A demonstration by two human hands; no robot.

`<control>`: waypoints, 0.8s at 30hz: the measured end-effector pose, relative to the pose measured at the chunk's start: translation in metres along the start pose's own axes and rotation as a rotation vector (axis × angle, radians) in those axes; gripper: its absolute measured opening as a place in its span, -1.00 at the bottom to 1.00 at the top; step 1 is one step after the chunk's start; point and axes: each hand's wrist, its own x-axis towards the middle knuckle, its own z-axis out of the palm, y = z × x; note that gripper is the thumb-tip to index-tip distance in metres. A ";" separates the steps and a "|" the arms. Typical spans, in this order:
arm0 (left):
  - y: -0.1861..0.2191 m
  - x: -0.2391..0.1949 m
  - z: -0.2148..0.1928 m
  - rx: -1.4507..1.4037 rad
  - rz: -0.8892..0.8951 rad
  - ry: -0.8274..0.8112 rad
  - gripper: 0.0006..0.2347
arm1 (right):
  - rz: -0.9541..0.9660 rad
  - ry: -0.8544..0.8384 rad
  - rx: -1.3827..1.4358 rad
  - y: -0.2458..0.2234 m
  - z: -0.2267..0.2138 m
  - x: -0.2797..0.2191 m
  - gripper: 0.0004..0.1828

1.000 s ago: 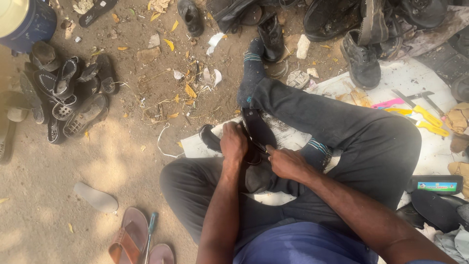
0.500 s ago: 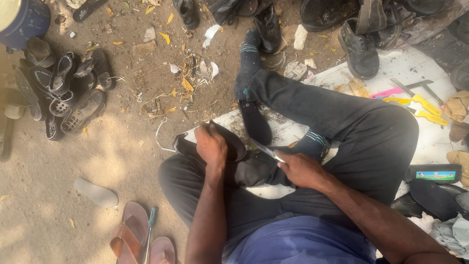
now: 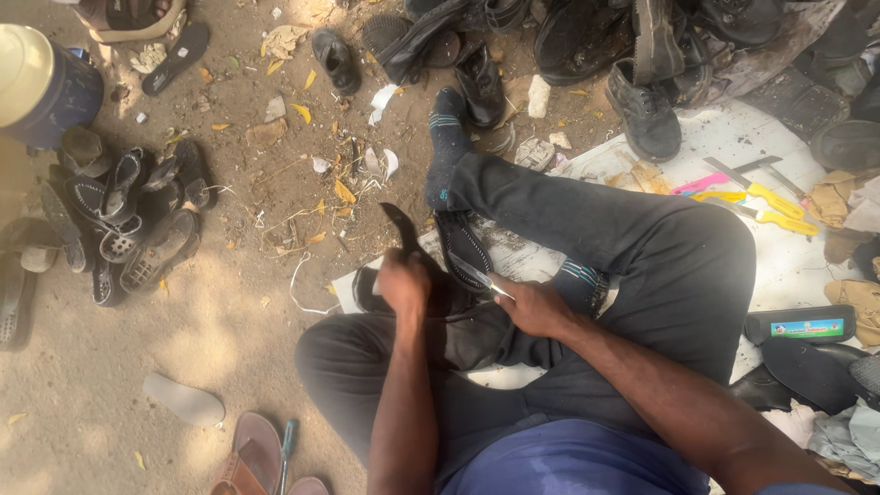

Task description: The person sits on the ground and uses a knife to scrape and clean the sole of a black shoe. They hold the shoe with one hand and work on the bottom surface with the other, occasionally adjusting the shoe's position.

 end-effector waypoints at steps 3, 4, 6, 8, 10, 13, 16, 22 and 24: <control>0.022 0.002 -0.034 0.000 0.079 0.354 -0.78 | 0.121 0.019 0.017 -0.007 0.003 -0.008 -0.44; 0.045 -0.001 -0.036 -0.021 0.130 0.344 -0.79 | 0.183 -0.015 0.003 -0.007 0.003 -0.005 -0.47; 0.107 -0.012 -0.044 -0.072 0.232 0.322 -0.80 | 0.225 -0.051 -0.048 -0.004 0.007 0.003 -0.54; 0.190 -0.073 -0.032 -0.360 0.463 0.068 -0.85 | 0.190 -0.078 -0.169 0.001 0.012 0.009 -0.60; 0.264 -0.163 -0.045 -0.738 1.091 -0.400 -0.71 | 0.186 -0.076 -0.176 0.002 0.014 0.006 -0.66; 0.298 -0.204 -0.084 -0.759 1.437 -0.762 -0.54 | 0.129 0.069 -0.024 0.003 0.006 0.005 -0.53; 0.248 -0.175 -0.041 -0.753 1.121 -0.456 -0.61 | -0.295 0.411 0.164 0.007 0.012 -0.014 -0.48; 0.022 -0.018 0.066 -0.210 -0.229 0.000 -0.58 | 0.161 0.031 0.043 0.001 0.006 0.008 -0.73; -0.022 -0.014 0.084 -0.517 -0.418 -0.255 -0.55 | 0.157 0.061 0.064 -0.007 0.003 0.009 -0.73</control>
